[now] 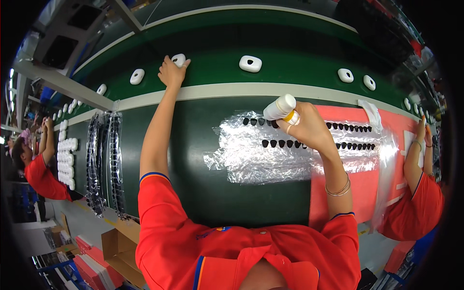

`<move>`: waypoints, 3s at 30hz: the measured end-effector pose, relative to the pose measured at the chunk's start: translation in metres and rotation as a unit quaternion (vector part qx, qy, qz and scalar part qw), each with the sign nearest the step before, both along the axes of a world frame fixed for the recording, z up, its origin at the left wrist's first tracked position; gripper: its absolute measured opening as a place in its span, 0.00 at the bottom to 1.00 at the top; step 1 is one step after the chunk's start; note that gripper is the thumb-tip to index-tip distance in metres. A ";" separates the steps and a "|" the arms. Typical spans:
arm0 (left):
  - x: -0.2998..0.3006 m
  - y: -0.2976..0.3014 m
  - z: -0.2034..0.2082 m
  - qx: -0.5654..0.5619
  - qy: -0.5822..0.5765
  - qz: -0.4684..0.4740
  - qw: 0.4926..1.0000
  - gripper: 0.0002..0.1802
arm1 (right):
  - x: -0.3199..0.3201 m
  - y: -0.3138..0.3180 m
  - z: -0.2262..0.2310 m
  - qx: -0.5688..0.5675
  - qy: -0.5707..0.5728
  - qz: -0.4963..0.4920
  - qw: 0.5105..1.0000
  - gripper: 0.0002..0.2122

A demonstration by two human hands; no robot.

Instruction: The person assembles parts on an assembly line by taking white cases from a conveyor, inserting black components into them, and tapping them into place with a mallet. The person also unpacks additional black components from plastic packaging by hand.

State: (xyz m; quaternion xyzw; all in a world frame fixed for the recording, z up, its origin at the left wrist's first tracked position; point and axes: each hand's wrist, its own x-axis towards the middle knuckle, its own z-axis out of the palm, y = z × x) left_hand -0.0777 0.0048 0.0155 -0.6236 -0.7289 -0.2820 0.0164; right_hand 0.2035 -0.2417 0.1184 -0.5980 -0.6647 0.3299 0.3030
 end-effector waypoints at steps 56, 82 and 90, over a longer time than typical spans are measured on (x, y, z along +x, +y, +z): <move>0.113 -0.198 0.077 -0.306 -0.537 -0.459 0.638 0.24 | -0.006 -0.010 0.015 0.244 0.111 -0.046 0.962 0.18; 0.008 -0.016 -0.017 0.146 0.014 -0.088 0.985 0.40 | -0.002 0.011 -0.044 -0.079 -0.112 0.115 0.984 0.12; -0.023 -0.013 -0.008 -0.005 -0.170 -0.119 0.978 0.36 | 0.004 0.006 -0.004 -0.067 0.036 0.009 0.997 0.14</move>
